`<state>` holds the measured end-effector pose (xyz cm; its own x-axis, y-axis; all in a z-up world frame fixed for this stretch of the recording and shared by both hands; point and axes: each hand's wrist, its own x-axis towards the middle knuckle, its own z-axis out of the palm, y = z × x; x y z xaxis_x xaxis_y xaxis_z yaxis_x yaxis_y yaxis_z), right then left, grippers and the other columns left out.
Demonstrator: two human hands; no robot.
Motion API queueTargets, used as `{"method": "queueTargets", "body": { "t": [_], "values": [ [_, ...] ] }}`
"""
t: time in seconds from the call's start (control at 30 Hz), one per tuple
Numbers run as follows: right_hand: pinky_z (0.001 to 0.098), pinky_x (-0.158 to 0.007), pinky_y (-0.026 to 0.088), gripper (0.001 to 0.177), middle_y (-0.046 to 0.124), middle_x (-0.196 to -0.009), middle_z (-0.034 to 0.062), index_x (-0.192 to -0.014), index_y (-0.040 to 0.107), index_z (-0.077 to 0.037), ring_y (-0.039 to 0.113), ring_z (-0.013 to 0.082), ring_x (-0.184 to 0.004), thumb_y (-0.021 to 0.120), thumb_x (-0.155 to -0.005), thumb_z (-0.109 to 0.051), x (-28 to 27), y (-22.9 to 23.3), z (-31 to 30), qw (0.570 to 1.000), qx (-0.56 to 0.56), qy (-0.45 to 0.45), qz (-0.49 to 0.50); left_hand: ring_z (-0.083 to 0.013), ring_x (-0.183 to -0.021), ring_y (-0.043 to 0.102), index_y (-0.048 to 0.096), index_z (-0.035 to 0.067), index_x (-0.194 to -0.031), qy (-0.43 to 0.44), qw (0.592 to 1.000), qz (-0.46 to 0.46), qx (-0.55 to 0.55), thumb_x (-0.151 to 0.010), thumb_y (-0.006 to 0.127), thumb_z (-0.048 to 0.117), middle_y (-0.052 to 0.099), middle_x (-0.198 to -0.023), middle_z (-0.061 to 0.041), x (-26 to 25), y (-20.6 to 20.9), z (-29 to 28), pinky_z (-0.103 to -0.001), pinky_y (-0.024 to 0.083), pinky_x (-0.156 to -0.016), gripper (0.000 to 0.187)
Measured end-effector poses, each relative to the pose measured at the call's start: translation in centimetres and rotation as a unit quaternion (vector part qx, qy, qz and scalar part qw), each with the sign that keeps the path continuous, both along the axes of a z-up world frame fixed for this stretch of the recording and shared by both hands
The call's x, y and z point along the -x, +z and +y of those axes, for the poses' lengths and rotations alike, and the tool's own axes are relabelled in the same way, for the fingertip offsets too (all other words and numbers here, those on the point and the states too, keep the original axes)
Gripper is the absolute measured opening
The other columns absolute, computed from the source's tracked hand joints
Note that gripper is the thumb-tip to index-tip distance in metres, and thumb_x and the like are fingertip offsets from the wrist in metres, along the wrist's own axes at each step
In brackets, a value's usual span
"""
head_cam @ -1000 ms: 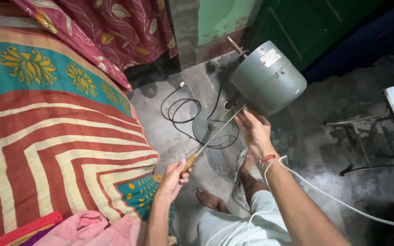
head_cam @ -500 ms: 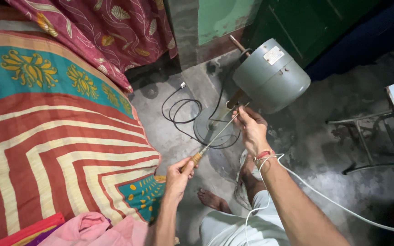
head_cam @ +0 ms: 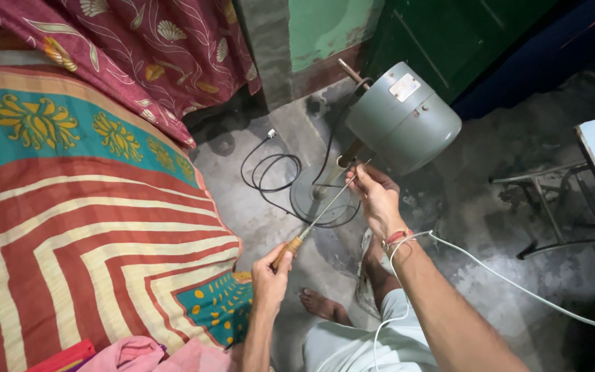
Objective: The person assembles a pedestal fan by attaching the motor housing to the stand and securing the front grill with screws. They use a screwdriver to tighten the screws on the motor and the grill.
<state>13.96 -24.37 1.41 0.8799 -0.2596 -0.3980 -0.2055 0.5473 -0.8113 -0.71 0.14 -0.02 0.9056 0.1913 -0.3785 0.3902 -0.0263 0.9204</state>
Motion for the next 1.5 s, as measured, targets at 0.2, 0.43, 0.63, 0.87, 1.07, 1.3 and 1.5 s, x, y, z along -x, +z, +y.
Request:
{"method": "queueTargets", "body": {
  "t": [0.2, 0.43, 0.63, 0.87, 1.07, 1.3, 1.5],
  "values": [
    [0.0340, -0.083, 0.060, 0.023, 0.075, -0.106, 0.0113, -0.114, 0.071, 0.003, 0.073, 0.0208, -0.093, 0.070, -0.094, -0.008, 0.6, 0.1, 1.0, 1.000, -0.001, 0.026, -0.016, -0.0067, -0.060, 0.054, 0.075, 0.003, -0.123, 0.016, 0.998, -0.024, -0.065, -0.092, 0.071, 0.015, 0.064, -0.068, -0.001, 2.0, -1.1, 0.2, -0.024, 0.045, -0.055, 0.034],
    [0.0327, -0.072, 0.055, 0.032, 0.075, -0.097, 0.0123, -0.116, 0.068, 0.002, 0.068, 0.0196, -0.082, 0.062, -0.101, -0.025, 2.7, 1.6, 1.8, 0.985, 0.004, 0.169, 0.039, -0.0073, -0.060, 0.058, 0.073, -0.002, -0.105, 0.004, 0.989, 0.046, 0.140, -0.102, 0.058, 0.027, 0.066, -0.070, 0.001, 5.4, -3.6, -1.5, -0.024, 0.046, -0.054, 0.033],
    [0.0339, -0.067, 0.059, 0.031, 0.068, -0.086, 0.0057, -0.126, 0.062, -0.010, 0.066, 0.0151, -0.072, 0.057, -0.098, -0.024, 9.3, -3.1, 0.8, 0.929, 0.003, 0.284, 0.236, -0.0214, -0.066, 0.068, 0.071, 0.002, -0.096, -0.257, 0.965, 0.050, 0.020, -0.104, 0.056, 0.032, 0.070, -0.074, -0.013, 6.4, -0.9, -5.0, -0.034, 0.052, -0.064, 0.035],
    [0.0259, -0.041, 0.033, 0.036, 0.065, -0.076, 0.0024, -0.107, 0.073, -0.012, 0.042, 0.0091, -0.047, 0.052, -0.080, 0.000, 10.6, -3.6, -12.7, 0.948, 0.120, 0.149, 0.255, -0.0340, -0.094, 0.073, 0.072, 0.003, -0.106, -0.222, 0.951, -0.186, -0.109, -0.097, 0.062, 0.025, 0.075, -0.100, -0.019, -5.4, 3.5, -4.1, -0.042, 0.056, -0.081, 0.026],
    [0.0272, -0.081, 0.052, 0.047, 0.074, -0.110, 0.0124, -0.127, 0.065, -0.004, 0.066, 0.0117, -0.092, 0.078, -0.095, -0.036, 6.8, 10.1, -15.0, 0.865, 0.501, -0.008, 0.023, -0.0574, -0.108, 0.059, 0.050, -0.008, -0.136, -0.105, 0.899, -0.333, -0.264, -0.070, 0.079, 0.011, 0.055, -0.124, -0.034, -20.9, 1.1, -7.9, -0.060, 0.050, -0.087, 0.074],
    [0.0314, -0.095, 0.050, 0.054, 0.072, -0.119, 0.0086, -0.129, 0.061, -0.005, 0.066, 0.0162, -0.111, 0.079, -0.086, -0.032, 2.0, 17.5, -11.5, 0.864, 0.500, 0.054, -0.029, -0.0372, -0.082, 0.072, 0.066, 0.006, -0.113, -0.184, 0.947, -0.125, -0.230, -0.097, 0.063, 0.019, 0.074, -0.093, -0.017, -26.5, 4.7, -6.0, -0.046, 0.057, -0.071, 0.021],
    [0.0299, -0.091, 0.053, 0.044, 0.073, -0.114, 0.0081, -0.124, 0.062, -0.003, 0.067, 0.0143, -0.106, 0.077, -0.088, -0.023, 1.2, 14.7, -11.4, 0.945, 0.313, 0.092, -0.021, -0.0208, -0.069, 0.076, 0.068, 0.000, -0.100, -0.118, 0.940, -0.219, -0.234, -0.101, 0.057, 0.018, 0.074, -0.085, -0.015, -36.5, 8.9, -3.4, -0.036, 0.058, -0.066, 0.020]
  ]
}}
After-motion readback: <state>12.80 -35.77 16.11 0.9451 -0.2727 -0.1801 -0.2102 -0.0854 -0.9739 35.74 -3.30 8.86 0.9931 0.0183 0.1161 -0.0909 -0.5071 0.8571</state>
